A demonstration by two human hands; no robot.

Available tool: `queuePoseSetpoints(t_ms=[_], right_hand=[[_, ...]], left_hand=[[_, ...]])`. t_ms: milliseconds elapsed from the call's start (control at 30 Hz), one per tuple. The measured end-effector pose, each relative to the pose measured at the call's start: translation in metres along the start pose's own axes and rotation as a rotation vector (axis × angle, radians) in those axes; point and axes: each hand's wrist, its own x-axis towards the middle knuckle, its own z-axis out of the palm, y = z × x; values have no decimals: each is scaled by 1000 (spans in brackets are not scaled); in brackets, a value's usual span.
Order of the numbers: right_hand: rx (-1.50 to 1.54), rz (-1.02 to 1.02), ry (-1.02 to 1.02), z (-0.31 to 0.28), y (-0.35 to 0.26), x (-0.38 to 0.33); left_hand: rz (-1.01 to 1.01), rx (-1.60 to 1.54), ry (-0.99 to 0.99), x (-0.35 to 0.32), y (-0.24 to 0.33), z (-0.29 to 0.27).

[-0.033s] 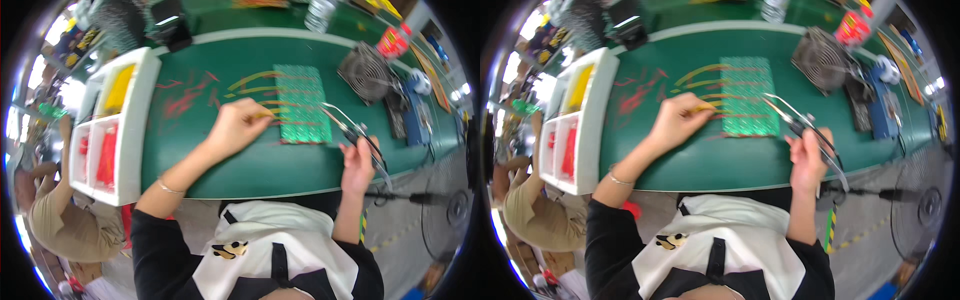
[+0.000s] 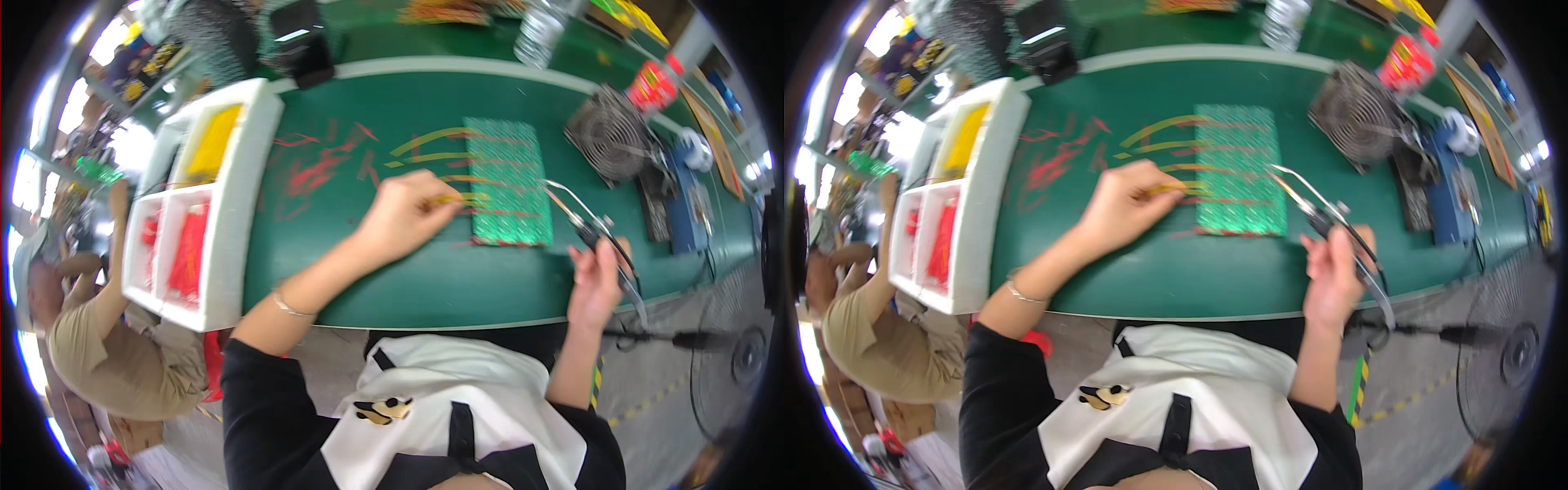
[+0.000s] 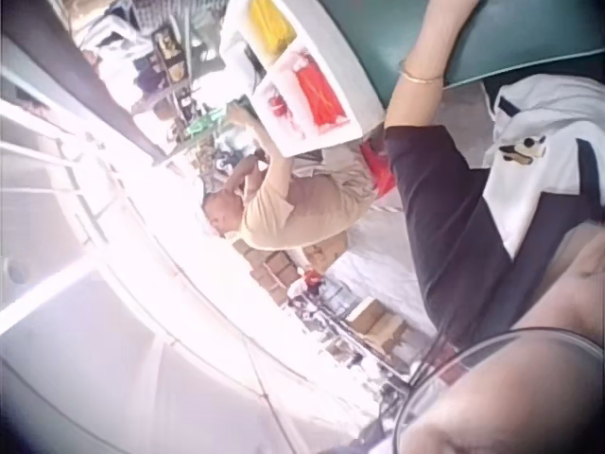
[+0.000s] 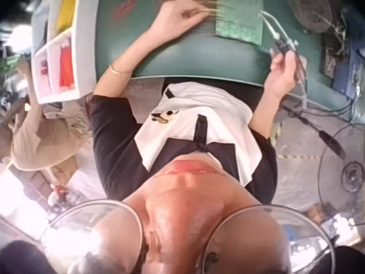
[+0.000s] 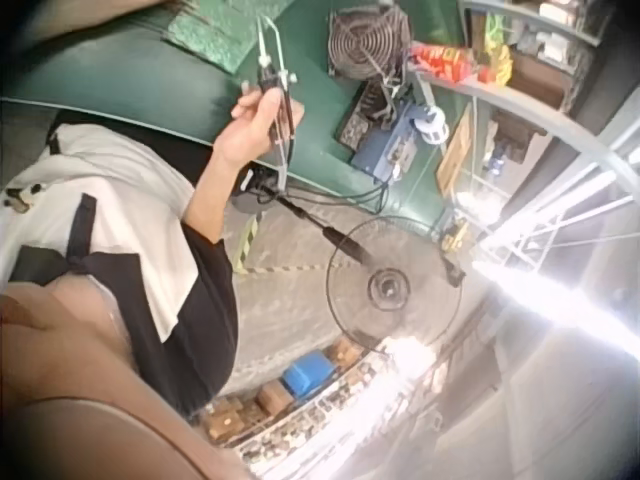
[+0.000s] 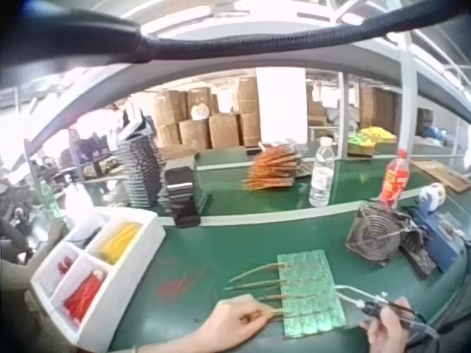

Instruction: The person solders wires onto a circuit board using a soldering iron, taking red, black, and yellow wires from a container and attaching them one by one to the board.

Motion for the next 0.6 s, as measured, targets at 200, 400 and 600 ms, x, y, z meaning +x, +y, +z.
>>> queuePoseSetpoints(t_ms=[200, 400, 600], right_hand=[[-74, -105, 142, -46, -7, 20], [-140, -171, 208, -56, -9, 24], [-136, -159, 228, -56, -9, 20]], left_hand=[[185, 54, 73, -3, -1, -2], [268, 225, 203, -7, 12, -20], [-33, 16, 90, -5, 35, -24]])
